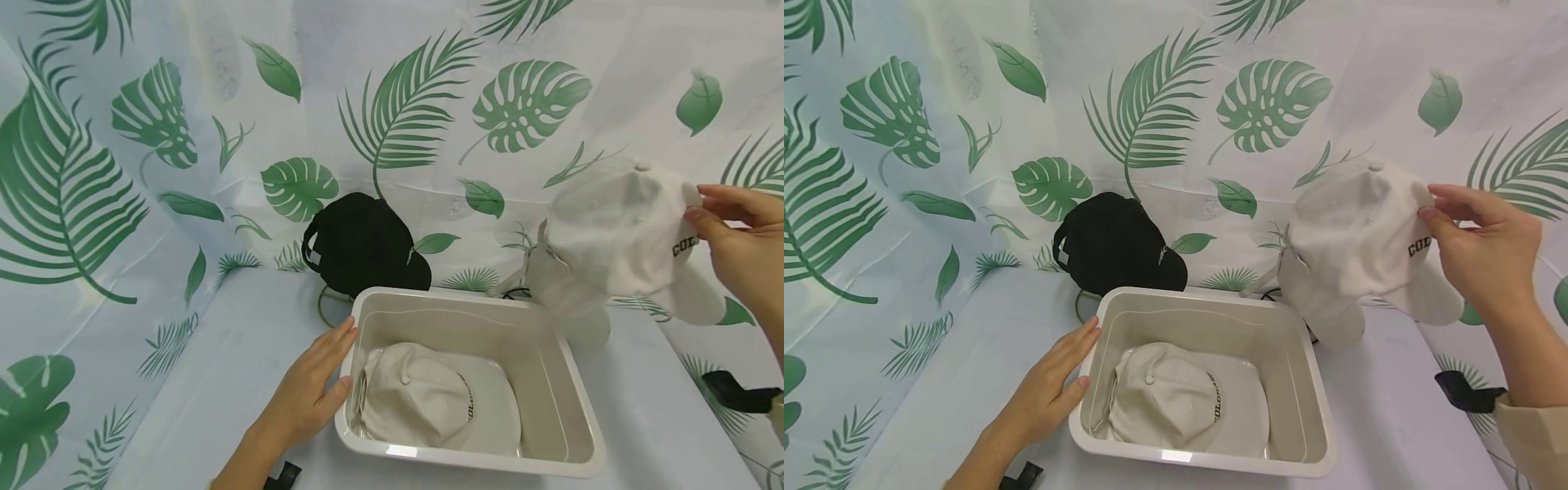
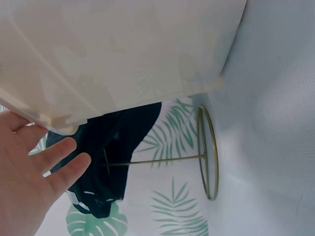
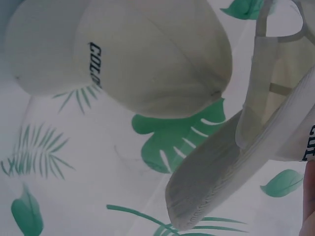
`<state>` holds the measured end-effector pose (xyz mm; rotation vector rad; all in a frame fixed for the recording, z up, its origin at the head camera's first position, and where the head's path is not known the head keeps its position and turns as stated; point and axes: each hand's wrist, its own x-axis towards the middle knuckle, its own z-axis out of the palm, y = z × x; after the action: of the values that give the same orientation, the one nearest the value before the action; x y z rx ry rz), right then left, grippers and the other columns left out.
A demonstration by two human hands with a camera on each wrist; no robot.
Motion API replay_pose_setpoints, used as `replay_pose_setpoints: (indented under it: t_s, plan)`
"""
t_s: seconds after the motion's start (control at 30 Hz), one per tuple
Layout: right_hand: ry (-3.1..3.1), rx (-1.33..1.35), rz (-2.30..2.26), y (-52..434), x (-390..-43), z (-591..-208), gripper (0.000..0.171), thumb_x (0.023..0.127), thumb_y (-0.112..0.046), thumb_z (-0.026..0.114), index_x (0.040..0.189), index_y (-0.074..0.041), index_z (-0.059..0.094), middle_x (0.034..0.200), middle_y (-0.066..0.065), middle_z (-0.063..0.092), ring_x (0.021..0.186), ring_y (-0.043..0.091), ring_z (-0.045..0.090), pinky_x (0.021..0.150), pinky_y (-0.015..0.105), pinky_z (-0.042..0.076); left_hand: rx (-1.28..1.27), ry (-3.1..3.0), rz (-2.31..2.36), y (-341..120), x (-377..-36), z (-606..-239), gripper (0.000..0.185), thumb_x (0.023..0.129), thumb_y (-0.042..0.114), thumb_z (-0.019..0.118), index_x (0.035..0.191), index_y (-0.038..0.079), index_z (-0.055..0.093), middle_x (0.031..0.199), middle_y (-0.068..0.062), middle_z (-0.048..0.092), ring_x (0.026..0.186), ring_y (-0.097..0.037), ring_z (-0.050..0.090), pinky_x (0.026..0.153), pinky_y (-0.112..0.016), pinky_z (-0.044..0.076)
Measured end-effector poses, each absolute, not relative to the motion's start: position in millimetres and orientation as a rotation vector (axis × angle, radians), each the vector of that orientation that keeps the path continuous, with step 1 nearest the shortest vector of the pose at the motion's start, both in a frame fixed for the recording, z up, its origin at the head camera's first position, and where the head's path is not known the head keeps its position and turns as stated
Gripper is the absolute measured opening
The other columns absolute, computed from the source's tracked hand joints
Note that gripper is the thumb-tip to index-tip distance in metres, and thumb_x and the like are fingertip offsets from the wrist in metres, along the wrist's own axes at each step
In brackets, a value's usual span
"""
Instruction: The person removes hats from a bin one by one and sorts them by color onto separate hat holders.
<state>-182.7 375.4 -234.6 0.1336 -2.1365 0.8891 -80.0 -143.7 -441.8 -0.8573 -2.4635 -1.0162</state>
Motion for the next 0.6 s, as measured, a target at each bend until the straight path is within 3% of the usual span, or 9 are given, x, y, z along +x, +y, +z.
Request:
replay_pose_setpoints:
  t_s: [0.17,0.4,0.6]
  plan:
    - [-2.173,0.067,0.913,380.5,-184.0,-241.4,0.038,0.093,0.015,0.066,0.128,0.000,0.074,0.092,-0.034,0.058,0.080,-0.014,0.055,0.075,-0.003,0.043,-0.856,-2.466,-1.005,-143.7,-80.0,-442.4,0.062,0.099,0.019,0.055,0.159,0.005,0.044,0.169,-0.007,0.035,0.151,-0.029,0.039,0.117,-0.052,0.039]
    - [-2.352,-0.165,0.833,387.3,-182.3,-250.1,0.039,0.102,-0.009,0.065,0.141,-0.008,0.067,0.089,-0.034,0.050,0.078,-0.019,0.049,0.072,-0.005,0.039,-0.849,-2.498,-1.016,-143.6,-78.8,-440.9,0.063,0.099,0.020,0.056,0.160,0.006,0.043,0.170,-0.004,0.032,0.152,-0.027,0.037,0.119,-0.051,0.037]
    - [-2.302,-0.128,0.876,390.9,-186.2,-259.7,0.036,0.098,0.000,0.066,0.133,0.001,0.069,0.087,-0.035,0.053,0.079,-0.017,0.051,0.072,-0.005,0.040,-0.848,-2.514,-1.020,-143.7,-78.7,-439.8,0.064,0.100,0.020,0.055,0.161,0.008,0.041,0.170,-0.003,0.031,0.153,-0.027,0.036,0.120,-0.051,0.035]
